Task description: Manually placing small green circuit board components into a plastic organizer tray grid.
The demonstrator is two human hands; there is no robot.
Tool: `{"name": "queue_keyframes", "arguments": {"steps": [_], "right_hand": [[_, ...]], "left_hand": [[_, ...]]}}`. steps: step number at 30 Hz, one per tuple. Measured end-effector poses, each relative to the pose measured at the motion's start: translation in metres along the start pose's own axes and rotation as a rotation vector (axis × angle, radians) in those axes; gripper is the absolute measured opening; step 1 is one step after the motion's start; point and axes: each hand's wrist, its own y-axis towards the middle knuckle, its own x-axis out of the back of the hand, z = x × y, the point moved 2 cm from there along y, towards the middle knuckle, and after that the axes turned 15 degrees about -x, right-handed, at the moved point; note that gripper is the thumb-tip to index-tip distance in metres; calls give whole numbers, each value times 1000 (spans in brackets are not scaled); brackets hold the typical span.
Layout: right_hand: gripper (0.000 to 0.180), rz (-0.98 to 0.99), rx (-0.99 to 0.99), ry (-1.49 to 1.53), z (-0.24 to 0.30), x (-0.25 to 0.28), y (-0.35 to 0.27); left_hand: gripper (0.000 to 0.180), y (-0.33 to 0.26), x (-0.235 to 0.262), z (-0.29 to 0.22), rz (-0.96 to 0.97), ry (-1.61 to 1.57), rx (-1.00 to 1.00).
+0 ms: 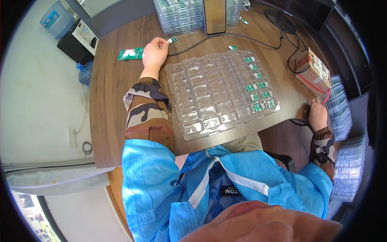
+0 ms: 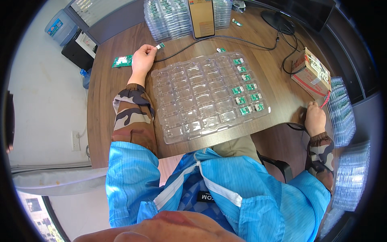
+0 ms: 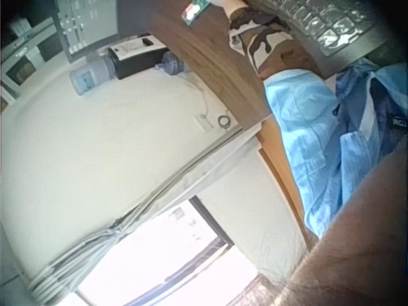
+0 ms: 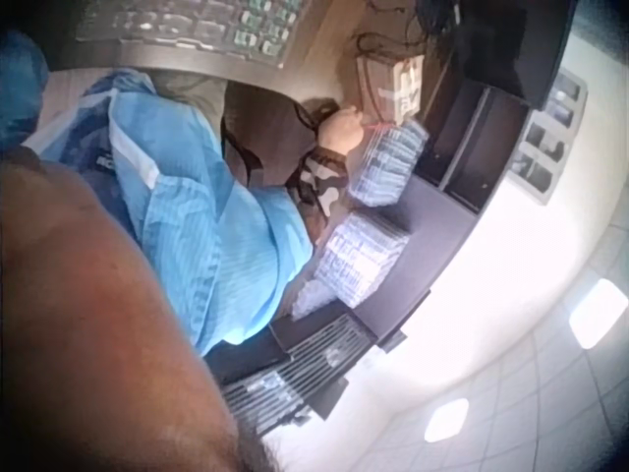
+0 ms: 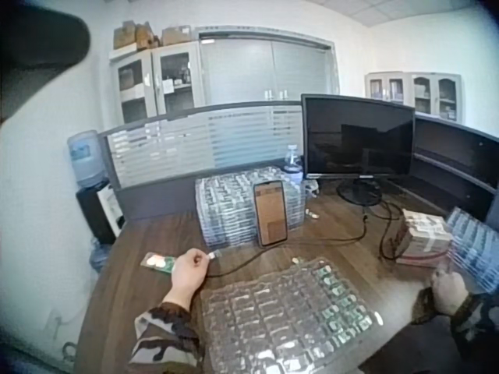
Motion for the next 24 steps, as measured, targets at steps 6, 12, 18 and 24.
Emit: {"name": "queue_keyframes", "arguments": {"steps": [6, 12, 18, 24], "right_hand": [[17, 12, 91, 119, -12, -5, -3], [17, 2, 114, 38, -9, -6, -7], [16, 19, 99, 63, -11, -4, -7], [18, -88, -54, 162, 20, 78, 10]], "left_hand": [[18, 0, -2, 1, -1, 7, -10], [19, -2, 0, 3, 5, 10, -24], [19, 1, -1, 5, 8, 16, -45], [19, 2, -3, 4, 2, 23, -52]]}}
